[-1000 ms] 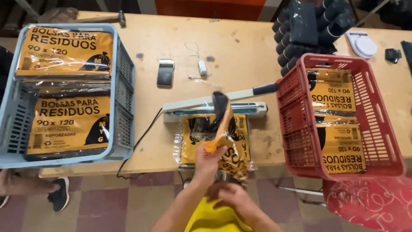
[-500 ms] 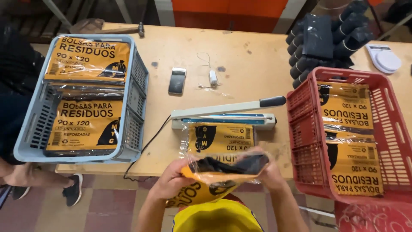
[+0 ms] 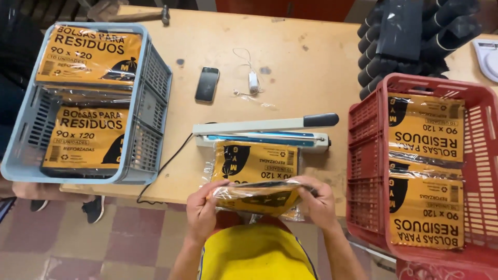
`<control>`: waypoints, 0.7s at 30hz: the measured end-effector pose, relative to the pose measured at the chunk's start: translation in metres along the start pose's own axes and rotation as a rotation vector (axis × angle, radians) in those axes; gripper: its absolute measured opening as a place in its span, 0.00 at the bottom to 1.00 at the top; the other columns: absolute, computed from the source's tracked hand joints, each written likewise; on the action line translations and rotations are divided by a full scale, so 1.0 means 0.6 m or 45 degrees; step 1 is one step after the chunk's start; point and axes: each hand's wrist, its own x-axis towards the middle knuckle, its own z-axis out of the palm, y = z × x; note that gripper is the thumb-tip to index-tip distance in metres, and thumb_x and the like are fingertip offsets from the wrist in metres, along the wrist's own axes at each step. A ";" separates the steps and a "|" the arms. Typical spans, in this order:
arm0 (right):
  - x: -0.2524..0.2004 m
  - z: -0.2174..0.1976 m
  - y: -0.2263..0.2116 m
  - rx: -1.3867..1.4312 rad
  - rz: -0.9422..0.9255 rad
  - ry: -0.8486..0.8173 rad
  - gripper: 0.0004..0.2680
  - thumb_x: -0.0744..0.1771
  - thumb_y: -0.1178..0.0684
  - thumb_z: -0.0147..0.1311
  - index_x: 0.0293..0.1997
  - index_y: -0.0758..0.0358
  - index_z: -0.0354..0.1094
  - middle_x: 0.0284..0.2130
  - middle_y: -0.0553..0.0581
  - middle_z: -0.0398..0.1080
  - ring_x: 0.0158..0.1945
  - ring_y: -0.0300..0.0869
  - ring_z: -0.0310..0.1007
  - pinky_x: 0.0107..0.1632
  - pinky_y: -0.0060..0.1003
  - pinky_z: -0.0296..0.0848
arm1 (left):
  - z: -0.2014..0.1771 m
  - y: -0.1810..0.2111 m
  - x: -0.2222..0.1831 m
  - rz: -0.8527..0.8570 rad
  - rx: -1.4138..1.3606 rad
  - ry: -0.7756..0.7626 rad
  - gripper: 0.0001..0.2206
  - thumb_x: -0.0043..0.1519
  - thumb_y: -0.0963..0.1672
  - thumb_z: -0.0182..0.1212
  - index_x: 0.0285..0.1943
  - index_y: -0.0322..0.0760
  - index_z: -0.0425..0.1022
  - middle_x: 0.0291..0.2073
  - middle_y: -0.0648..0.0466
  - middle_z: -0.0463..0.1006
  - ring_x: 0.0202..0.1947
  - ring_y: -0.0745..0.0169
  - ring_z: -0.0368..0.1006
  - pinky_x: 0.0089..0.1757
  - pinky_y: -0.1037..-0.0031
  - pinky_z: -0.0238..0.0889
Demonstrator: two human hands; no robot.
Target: The person is sealing plastic trash bags using a manual impulse heat sealer and placing them into a collection basket.
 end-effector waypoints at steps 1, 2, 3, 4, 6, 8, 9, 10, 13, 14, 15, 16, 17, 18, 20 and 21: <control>0.001 -0.003 -0.012 0.004 0.004 -0.004 0.09 0.68 0.52 0.54 0.47 0.63 0.78 0.43 0.57 0.81 0.47 0.44 0.80 0.45 0.34 0.84 | 0.004 -0.001 -0.001 -0.005 0.003 0.004 0.15 0.64 0.41 0.48 0.52 0.35 0.82 0.43 0.47 0.87 0.44 0.57 0.81 0.39 0.72 0.77; 0.001 -0.007 -0.025 -0.038 -0.034 0.057 0.08 0.69 0.53 0.53 0.46 0.62 0.78 0.41 0.56 0.80 0.45 0.42 0.79 0.41 0.31 0.83 | 0.009 -0.002 -0.003 0.075 0.110 0.066 0.14 0.65 0.42 0.50 0.52 0.37 0.82 0.43 0.50 0.86 0.43 0.60 0.81 0.38 0.74 0.76; 0.001 -0.009 -0.039 -0.079 -0.071 0.119 0.07 0.69 0.54 0.52 0.45 0.61 0.78 0.40 0.55 0.79 0.43 0.41 0.78 0.37 0.29 0.82 | 0.012 -0.003 -0.006 0.154 0.217 0.127 0.13 0.66 0.42 0.52 0.52 0.39 0.82 0.43 0.52 0.86 0.42 0.63 0.81 0.38 0.76 0.75; -0.001 -0.019 -0.035 -0.080 -0.069 0.102 0.07 0.69 0.54 0.52 0.45 0.61 0.78 0.40 0.55 0.79 0.43 0.41 0.78 0.37 0.29 0.82 | 0.017 -0.003 -0.011 0.149 0.216 0.143 0.13 0.66 0.42 0.52 0.52 0.39 0.82 0.43 0.52 0.86 0.42 0.63 0.81 0.38 0.76 0.75; 0.000 -0.034 -0.026 -0.070 -0.078 0.091 0.06 0.68 0.56 0.56 0.46 0.62 0.79 0.38 0.57 0.81 0.39 0.41 0.81 0.37 0.27 0.84 | 0.022 0.000 -0.010 0.119 0.282 0.223 0.11 0.65 0.43 0.55 0.50 0.41 0.84 0.40 0.54 0.87 0.38 0.65 0.81 0.34 0.78 0.74; 0.010 -0.039 -0.044 -0.051 -0.181 0.068 0.06 0.68 0.56 0.55 0.46 0.63 0.78 0.40 0.58 0.80 0.42 0.42 0.81 0.42 0.29 0.84 | 0.026 0.011 -0.007 0.196 0.256 0.232 0.10 0.65 0.43 0.57 0.49 0.40 0.84 0.39 0.54 0.87 0.37 0.65 0.82 0.33 0.78 0.76; 0.013 -0.040 -0.052 -0.032 -0.273 0.047 0.06 0.69 0.57 0.55 0.47 0.64 0.77 0.41 0.59 0.80 0.45 0.44 0.81 0.47 0.30 0.84 | 0.027 0.015 -0.007 0.263 0.229 0.236 0.09 0.64 0.43 0.59 0.47 0.39 0.84 0.37 0.53 0.87 0.36 0.65 0.84 0.32 0.78 0.79; 0.012 -0.044 -0.053 -0.029 -0.264 0.039 0.06 0.69 0.57 0.55 0.47 0.64 0.77 0.41 0.59 0.80 0.45 0.44 0.81 0.47 0.30 0.84 | 0.027 0.031 -0.007 0.253 0.233 0.241 0.09 0.64 0.43 0.59 0.47 0.39 0.84 0.37 0.53 0.87 0.36 0.65 0.84 0.32 0.78 0.79; 0.015 -0.047 -0.054 -0.270 -0.186 0.205 0.07 0.68 0.63 0.54 0.48 0.61 0.77 0.40 0.53 0.72 0.43 0.40 0.72 0.41 0.26 0.76 | 0.030 0.068 -0.002 0.316 0.347 0.266 0.08 0.56 0.41 0.61 0.40 0.38 0.85 0.32 0.53 0.86 0.32 0.64 0.84 0.31 0.77 0.78; 0.017 -0.045 -0.055 -0.209 -0.115 0.266 0.08 0.68 0.63 0.55 0.51 0.63 0.75 0.40 0.55 0.75 0.42 0.41 0.75 0.44 0.29 0.80 | 0.032 0.073 -0.003 0.280 0.353 0.280 0.07 0.54 0.40 0.62 0.37 0.38 0.85 0.30 0.55 0.86 0.27 0.69 0.81 0.28 0.81 0.74; 0.020 -0.042 -0.056 -0.149 -0.044 0.326 0.10 0.67 0.64 0.56 0.54 0.65 0.73 0.39 0.58 0.77 0.41 0.42 0.79 0.47 0.33 0.83 | 0.032 0.078 -0.005 0.244 0.358 0.294 0.06 0.52 0.39 0.64 0.34 0.38 0.85 0.27 0.56 0.86 0.23 0.73 0.79 0.24 0.84 0.71; 0.025 -0.040 -0.055 -0.148 -0.032 0.325 0.10 0.67 0.64 0.56 0.54 0.65 0.73 0.39 0.58 0.77 0.41 0.42 0.79 0.47 0.33 0.83 | 0.030 0.073 -0.008 0.234 0.362 0.293 0.06 0.52 0.39 0.64 0.34 0.38 0.85 0.27 0.56 0.86 0.23 0.73 0.79 0.24 0.84 0.71; 0.029 -0.038 -0.053 -0.044 -0.063 0.301 0.11 0.68 0.64 0.55 0.56 0.65 0.71 0.40 0.58 0.78 0.44 0.45 0.80 0.50 0.35 0.84 | 0.028 0.067 -0.012 0.193 0.285 0.297 0.05 0.52 0.38 0.64 0.34 0.39 0.84 0.27 0.55 0.85 0.20 0.73 0.77 0.19 0.84 0.72; 0.031 -0.038 -0.053 0.057 -0.093 0.277 0.12 0.68 0.64 0.53 0.59 0.65 0.68 0.41 0.58 0.78 0.47 0.47 0.82 0.52 0.36 0.84 | 0.027 0.061 -0.018 0.151 0.205 0.302 0.05 0.53 0.37 0.65 0.33 0.40 0.83 0.26 0.54 0.84 0.18 0.72 0.76 0.14 0.84 0.74; 0.035 -0.026 -0.060 0.147 -0.048 0.284 0.11 0.69 0.66 0.50 0.58 0.65 0.67 0.41 0.60 0.78 0.46 0.47 0.81 0.52 0.35 0.83 | 0.025 0.074 -0.012 0.117 0.221 0.281 0.02 0.53 0.39 0.67 0.32 0.39 0.82 0.25 0.55 0.82 0.19 0.72 0.76 0.16 0.84 0.74; 0.039 -0.020 -0.064 0.238 -0.014 0.292 0.11 0.69 0.67 0.47 0.56 0.64 0.65 0.42 0.63 0.78 0.45 0.46 0.81 0.52 0.34 0.81 | 0.025 0.081 -0.007 0.095 0.236 0.259 0.02 0.54 0.40 0.70 0.30 0.39 0.81 0.24 0.55 0.81 0.20 0.72 0.75 0.18 0.83 0.73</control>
